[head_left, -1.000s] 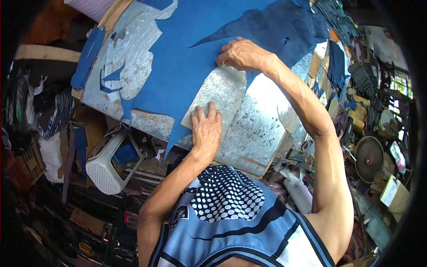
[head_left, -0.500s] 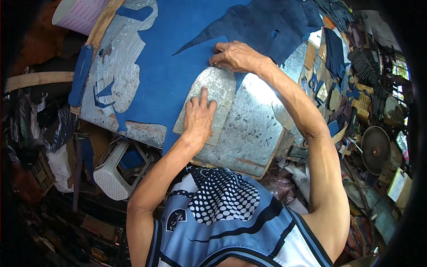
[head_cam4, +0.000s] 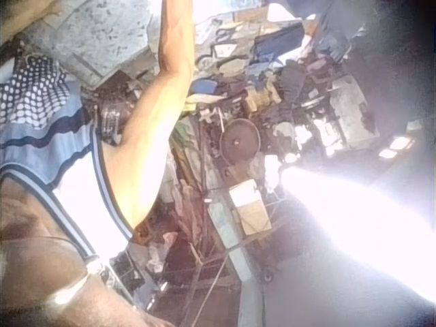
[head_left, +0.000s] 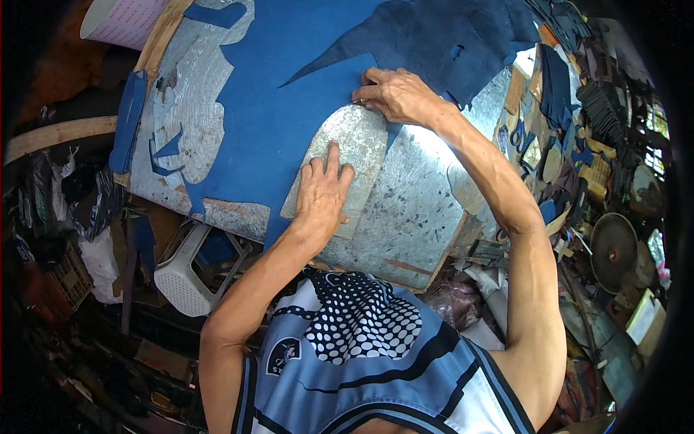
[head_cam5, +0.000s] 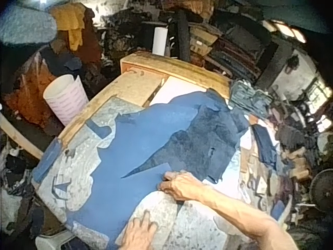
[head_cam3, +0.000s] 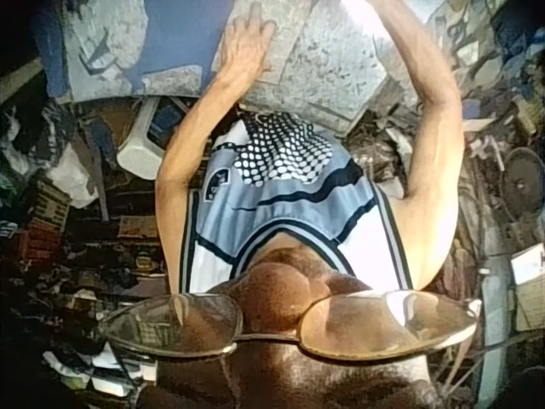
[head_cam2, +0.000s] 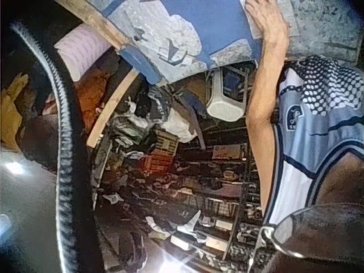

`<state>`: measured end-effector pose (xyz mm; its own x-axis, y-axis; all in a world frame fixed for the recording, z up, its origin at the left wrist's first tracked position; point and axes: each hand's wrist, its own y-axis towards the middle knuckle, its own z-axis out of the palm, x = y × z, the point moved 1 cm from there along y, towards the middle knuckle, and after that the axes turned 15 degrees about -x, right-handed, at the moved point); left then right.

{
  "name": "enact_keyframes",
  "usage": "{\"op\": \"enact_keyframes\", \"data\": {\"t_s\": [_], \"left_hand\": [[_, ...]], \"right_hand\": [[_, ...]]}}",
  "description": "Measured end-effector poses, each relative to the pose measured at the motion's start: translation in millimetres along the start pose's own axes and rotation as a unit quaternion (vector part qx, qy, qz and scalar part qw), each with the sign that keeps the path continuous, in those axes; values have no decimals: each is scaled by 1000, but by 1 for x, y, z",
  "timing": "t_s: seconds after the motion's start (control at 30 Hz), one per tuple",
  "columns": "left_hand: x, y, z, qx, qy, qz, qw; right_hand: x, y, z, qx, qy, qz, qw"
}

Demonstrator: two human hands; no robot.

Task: The person is marking leather sheets with a stencil and cutting out patterns using a small utility knife on a metal workbench.

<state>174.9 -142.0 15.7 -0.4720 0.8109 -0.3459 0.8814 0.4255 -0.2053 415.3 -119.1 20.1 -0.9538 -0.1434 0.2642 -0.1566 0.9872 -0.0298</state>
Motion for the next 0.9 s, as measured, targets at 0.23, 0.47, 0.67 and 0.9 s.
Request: {"op": "enact_keyframes", "data": {"t_s": [0.23,0.47,0.67,0.9], "left_hand": [[0,2,-1,20,21,2,1000],[-1,1,-1,12,23,6,1000],[-1,1,-2,14,27,10,1000],[-1,1,-3,7,25,14,1000]], "right_hand": [[-6,-8,2,-20,3,7,1000],[-16,-21,5,-46,19,2,999],[-4,-28,-3,-55,33,39,997],[-2,-34,-5,-60,28,69,995]]}}
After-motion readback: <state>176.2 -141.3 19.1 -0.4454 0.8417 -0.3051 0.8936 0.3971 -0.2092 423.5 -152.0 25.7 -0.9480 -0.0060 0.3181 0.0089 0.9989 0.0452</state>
